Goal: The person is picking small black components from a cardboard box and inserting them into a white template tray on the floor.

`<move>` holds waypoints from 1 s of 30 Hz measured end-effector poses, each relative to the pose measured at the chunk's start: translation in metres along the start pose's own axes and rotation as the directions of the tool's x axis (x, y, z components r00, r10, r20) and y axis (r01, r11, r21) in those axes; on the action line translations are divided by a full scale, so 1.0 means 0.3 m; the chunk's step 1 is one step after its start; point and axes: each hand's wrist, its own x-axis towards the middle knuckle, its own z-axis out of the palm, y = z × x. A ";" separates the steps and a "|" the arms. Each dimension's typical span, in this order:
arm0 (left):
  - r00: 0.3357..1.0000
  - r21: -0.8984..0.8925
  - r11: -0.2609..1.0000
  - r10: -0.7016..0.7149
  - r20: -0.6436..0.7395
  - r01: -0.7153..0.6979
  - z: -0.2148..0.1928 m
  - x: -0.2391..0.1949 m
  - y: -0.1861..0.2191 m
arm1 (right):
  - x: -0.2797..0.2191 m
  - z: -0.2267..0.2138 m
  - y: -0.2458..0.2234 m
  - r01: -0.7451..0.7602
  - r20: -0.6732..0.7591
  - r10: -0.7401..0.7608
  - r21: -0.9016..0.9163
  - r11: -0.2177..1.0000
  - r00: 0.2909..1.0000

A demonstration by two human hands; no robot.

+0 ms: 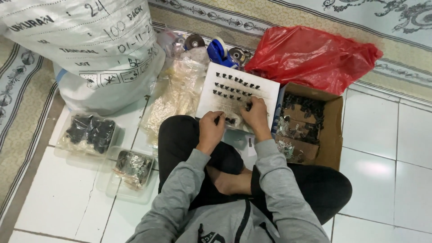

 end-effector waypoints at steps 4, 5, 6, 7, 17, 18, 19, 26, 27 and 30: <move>1.000 0.003 1.000 -0.004 -0.003 0.004 -0.005 -0.005 0.017 | -0.019 -0.019 -0.004 0.019 0.044 -0.015 -0.078 0.997 0.999; 1.000 0.009 1.000 0.008 -0.006 -0.008 -0.002 -0.005 0.011 | -0.019 -0.017 0.011 0.026 0.056 -0.023 -0.061 0.998 0.998; 1.000 0.016 1.000 0.020 -0.008 -0.019 0.001 -0.006 0.005 | -0.019 -0.015 0.027 0.034 0.068 -0.031 -0.043 0.998 0.997; 1.000 0.015 1.000 0.021 -0.008 -0.020 0.002 -0.008 0.003 | -0.018 -0.017 0.037 0.034 0.067 -0.031 -0.044 0.998 0.997; 0.999 0.038 0.999 0.033 0.014 -0.034 0.026 0.006 -0.020 | -0.176 -0.164 -0.144 -0.026 0.106 -0.047 0.602 0.798 0.993; 0.999 0.040 0.998 0.042 0.013 -0.042 0.034 0.011 -0.026 | -0.198 -0.179 -0.184 0.038 0.124 -0.115 0.501 0.865 0.986; 0.999 0.041 0.998 0.046 0.020 -0.047 0.038 0.011 -0.022 | -0.202 -0.181 -0.197 0.037 0.118 -0.111 0.502 0.864 0.987; 0.998 0.066 0.996 0.066 0.018 -0.067 0.025 -0.009 -0.009 | -0.234 -0.176 -0.216 0.168 0.059 -0.177 0.136 0.976 0.982; 0.996 0.052 0.995 0.084 0.017 -0.085 0.027 -0.001 0.004 | -0.238 -0.203 -0.234 0.124 0.075 -0.131 0.090 0.988 0.989; 0.994 0.108 0.989 0.091 0.058 -0.096 0.001 -0.041 0.057 | -0.203 -0.110 -0.156 0.012 0.164 -0.040 0.168 0.986 0.986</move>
